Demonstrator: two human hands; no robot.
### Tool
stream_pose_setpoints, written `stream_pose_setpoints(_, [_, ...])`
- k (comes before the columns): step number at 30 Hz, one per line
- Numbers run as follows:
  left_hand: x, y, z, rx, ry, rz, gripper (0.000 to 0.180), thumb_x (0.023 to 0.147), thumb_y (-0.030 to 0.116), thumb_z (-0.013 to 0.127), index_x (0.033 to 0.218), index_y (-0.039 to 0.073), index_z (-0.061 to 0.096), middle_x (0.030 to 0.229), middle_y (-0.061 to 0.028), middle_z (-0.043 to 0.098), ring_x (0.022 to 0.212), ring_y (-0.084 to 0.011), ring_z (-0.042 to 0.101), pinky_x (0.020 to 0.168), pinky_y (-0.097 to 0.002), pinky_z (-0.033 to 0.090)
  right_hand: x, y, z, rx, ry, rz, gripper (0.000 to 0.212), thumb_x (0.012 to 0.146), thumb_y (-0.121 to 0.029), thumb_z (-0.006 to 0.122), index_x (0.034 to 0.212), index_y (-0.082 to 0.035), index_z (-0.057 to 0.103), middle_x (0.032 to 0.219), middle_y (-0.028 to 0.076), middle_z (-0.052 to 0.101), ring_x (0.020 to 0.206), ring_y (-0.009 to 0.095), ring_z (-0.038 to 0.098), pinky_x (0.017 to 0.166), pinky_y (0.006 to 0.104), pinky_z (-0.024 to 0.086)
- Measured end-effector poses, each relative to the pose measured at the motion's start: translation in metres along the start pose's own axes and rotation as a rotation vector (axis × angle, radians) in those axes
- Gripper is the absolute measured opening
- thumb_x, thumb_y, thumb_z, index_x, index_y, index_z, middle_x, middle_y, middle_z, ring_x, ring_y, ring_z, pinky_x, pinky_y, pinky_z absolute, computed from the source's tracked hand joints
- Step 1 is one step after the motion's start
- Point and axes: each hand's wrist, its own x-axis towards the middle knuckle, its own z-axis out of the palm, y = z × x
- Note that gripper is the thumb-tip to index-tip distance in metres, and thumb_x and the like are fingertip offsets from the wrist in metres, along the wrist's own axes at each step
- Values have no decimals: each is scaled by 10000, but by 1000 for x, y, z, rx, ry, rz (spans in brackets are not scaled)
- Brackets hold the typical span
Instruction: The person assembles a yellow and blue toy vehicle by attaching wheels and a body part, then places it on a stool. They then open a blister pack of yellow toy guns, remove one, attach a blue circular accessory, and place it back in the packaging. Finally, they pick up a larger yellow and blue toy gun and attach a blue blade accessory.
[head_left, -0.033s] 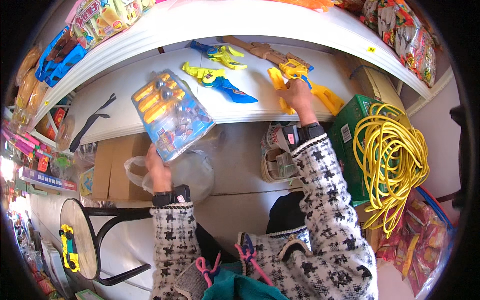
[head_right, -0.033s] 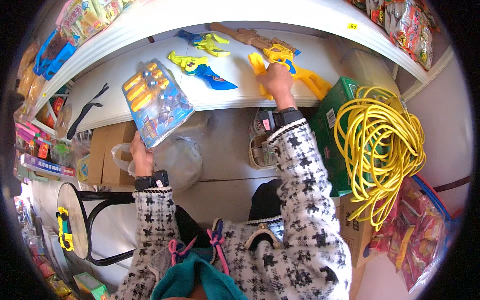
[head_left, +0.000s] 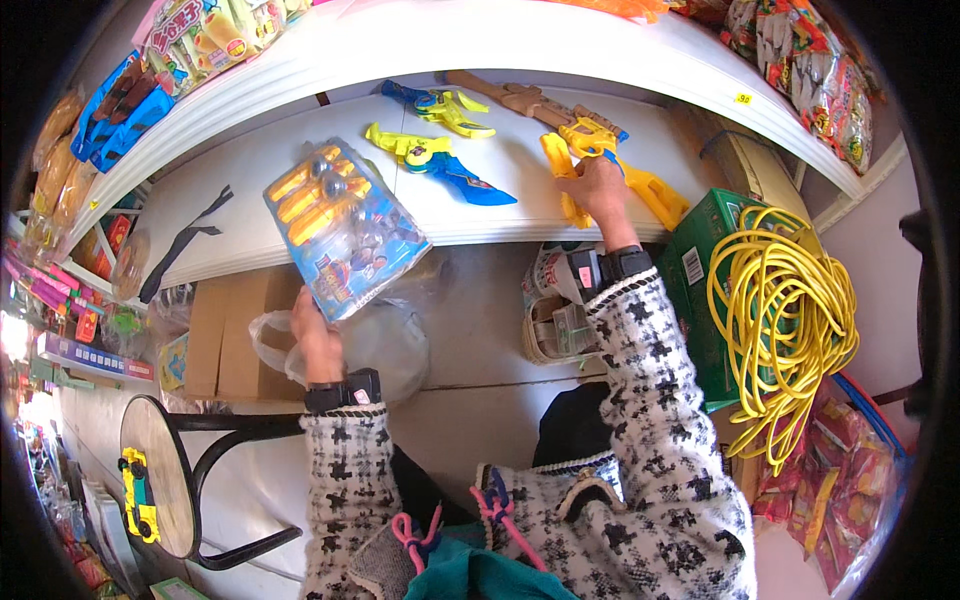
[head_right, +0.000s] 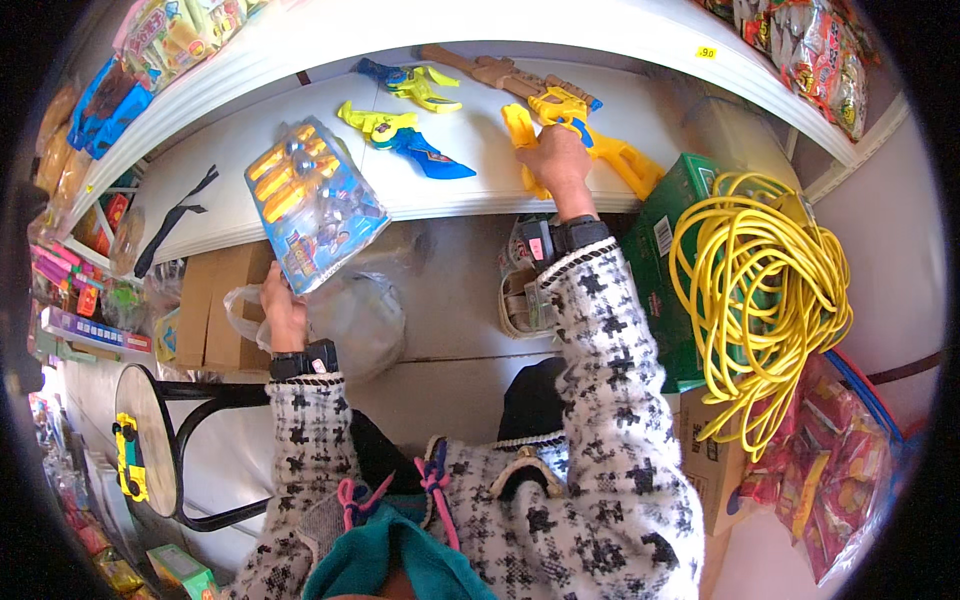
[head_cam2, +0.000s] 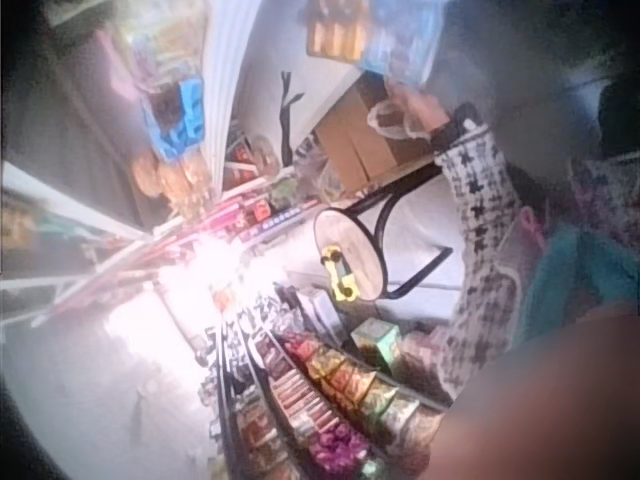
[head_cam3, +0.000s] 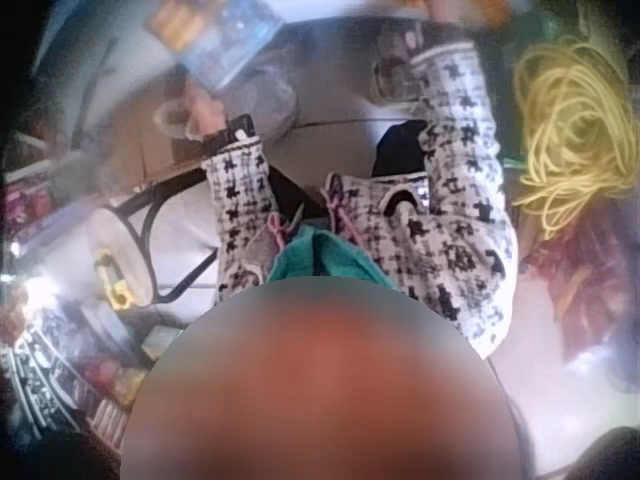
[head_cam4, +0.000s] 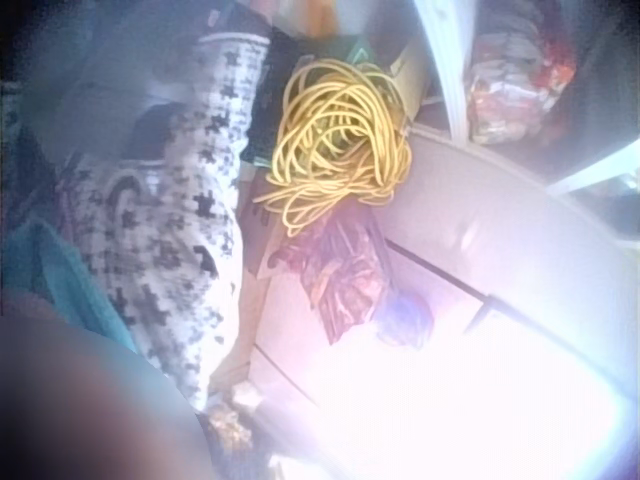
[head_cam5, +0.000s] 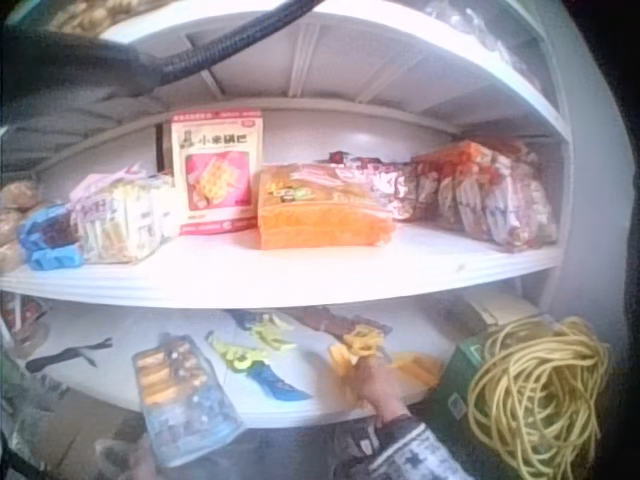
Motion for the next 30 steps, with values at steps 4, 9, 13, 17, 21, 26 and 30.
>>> stream_pose_setpoints(4, [-11, 6, 10, -36, -54, 50, 277, 977, 244, 507, 1112, 19, 595, 992, -60, 671, 840, -155, 638, 711, -291, 527, -2, 6, -5, -117, -43, -13, 409, 676, -382, 749, 933, -64, 730, 968, 148, 707, 908, 302, 682, 774, 405, 544])
stream_pose_setpoints(9, [-13, 7, 7, -37, 33, 133, 336, 950, 159, 526, 1239, -13, 542, 1129, -90, 636, 990, -196, 622, 842, -319, 513, 4, 4, 8, -294, -4, -76, 365, 709, -304, 729, 989, -71, 714, 1010, 155, 702, 954, 315, 681, 802, 414, 550])
stream_pose_setpoints(13, [-23, 17, 16, 54, 184, 209, 342, 937, 118, 544, 1259, 4, 528, 1158, -79, 601, 1058, -179, 564, 855, -314, 464, 17, 9, 16, -329, 2, -124, 320, 708, -271, 723, 967, -82, 716, 994, 150, 705, 937, 315, 686, 773, 411, 557])
stream_pose_setpoints(17, [-74, 65, 47, 250, 267, 555, 299, 929, 130, 545, 1194, -8, 558, 1119, -65, 581, 1028, -159, 528, 866, -317, 429, 22, 13, 17, -382, 46, -161, 324, 698, -265, 733, 967, -87, 710, 941, 144, 710, 881, 317, 694, 739, 406, 562])
stream_pose_setpoints(21, [-170, 134, 59, -58, 56, 1349, 268, 914, 191, 471, 1048, 3, 607, 1043, -73, 591, 1009, -186, 553, 889, -341, 425, 10, 1, 10, -256, 169, -217, 346, 682, -302, 765, 957, -100, 707, 877, 147, 706, 828, 317, 695, 707, 405, 559])
stream_pose_setpoints(26, [-260, 174, 65, 575, 705, 2093, 304, 962, 90, 503, 1243, -24, 528, 1220, -162, 566, 1134, -258, 558, 904, -333, 470, -13, -41, -1, -76, 173, -350, 426, 700, -390, 776, 980, -76, 706, 922, 134, 710, 827, 334, 687, 737, 419, 545])
stream_pose_setpoints(30, [-278, 186, 66, 936, 690, 2360, 274, 978, 31, 513, 1241, -43, 537, 1138, -169, 608, 1006, -271, 600, 828, -315, 491, -34, -71, -13, 379, -168, -489, 469, 722, -427, 755, 986, -41, 720, 851, 91, 695, 771, 213, 656, 692, 332, 510])
